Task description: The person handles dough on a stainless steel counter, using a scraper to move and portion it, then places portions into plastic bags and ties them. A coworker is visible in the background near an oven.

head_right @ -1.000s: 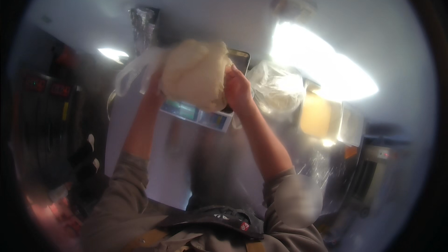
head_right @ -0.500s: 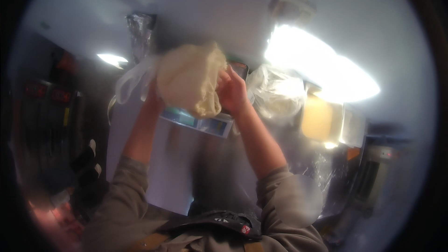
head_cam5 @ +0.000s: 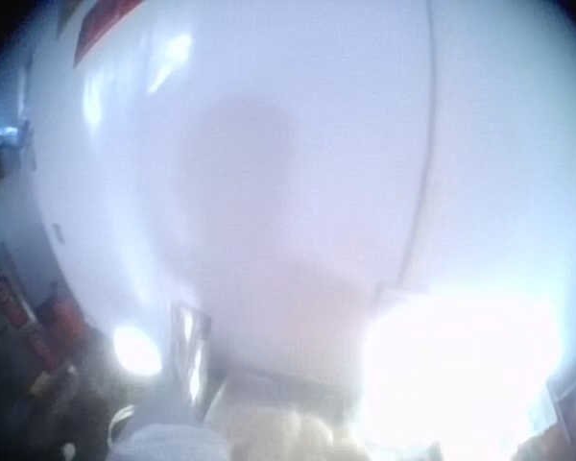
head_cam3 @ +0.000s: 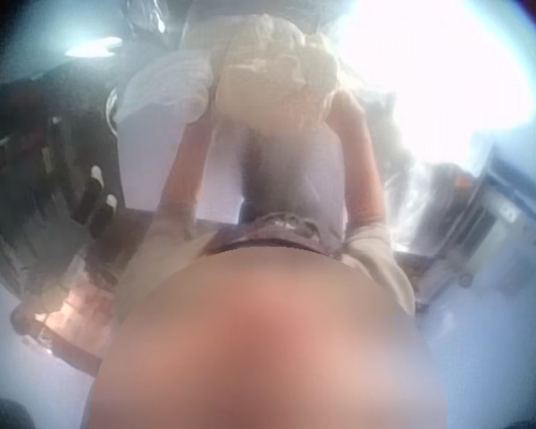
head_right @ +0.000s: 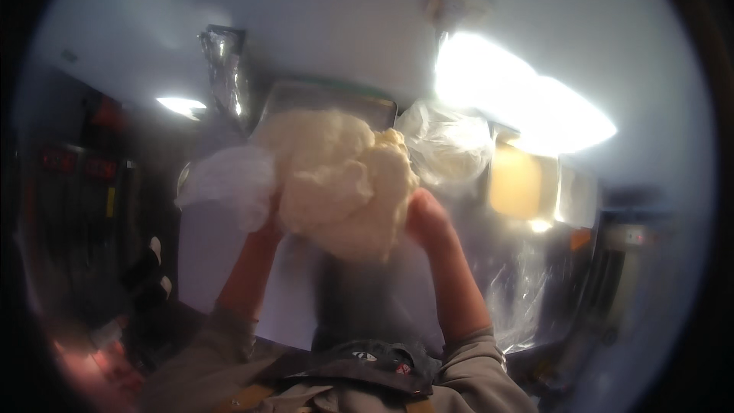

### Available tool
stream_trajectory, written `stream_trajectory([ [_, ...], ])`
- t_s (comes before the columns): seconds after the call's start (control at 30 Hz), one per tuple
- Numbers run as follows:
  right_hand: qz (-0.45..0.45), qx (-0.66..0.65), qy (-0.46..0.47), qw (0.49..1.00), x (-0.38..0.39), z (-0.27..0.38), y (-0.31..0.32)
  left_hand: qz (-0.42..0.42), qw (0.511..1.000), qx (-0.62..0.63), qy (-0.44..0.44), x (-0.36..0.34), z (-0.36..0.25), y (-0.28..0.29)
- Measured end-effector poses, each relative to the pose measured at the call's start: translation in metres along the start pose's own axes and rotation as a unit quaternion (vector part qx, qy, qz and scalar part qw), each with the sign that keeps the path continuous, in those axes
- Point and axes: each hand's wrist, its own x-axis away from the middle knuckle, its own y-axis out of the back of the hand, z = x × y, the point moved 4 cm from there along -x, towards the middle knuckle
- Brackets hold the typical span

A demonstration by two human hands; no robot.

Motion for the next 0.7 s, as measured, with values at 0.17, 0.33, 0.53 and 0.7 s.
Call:
stream_trajectory([
  [0.17,-0.277,0.279,-0.026,0.919,0.188,0.01,0.059,0.201,0.956,-0.117,0.176,0.12,0.095,-0.096],
  [0.33,-0.626,0.175,-0.097,0.754,0.368,0.011,0.176,0.366,0.769,-0.45,0.267,0.17,0.13,-0.143],
  [0.53,-0.66,0.446,-0.002,0.605,0.395,0.019,0.159,0.146,0.792,-0.552,0.217,0.125,0.098,-0.143],
  [0.7,-0.553,0.702,0.066,0.444,0.305,-0.058,0.098,-0.042,0.804,-0.584,-0.105,0.007,0.048,-0.192],
])
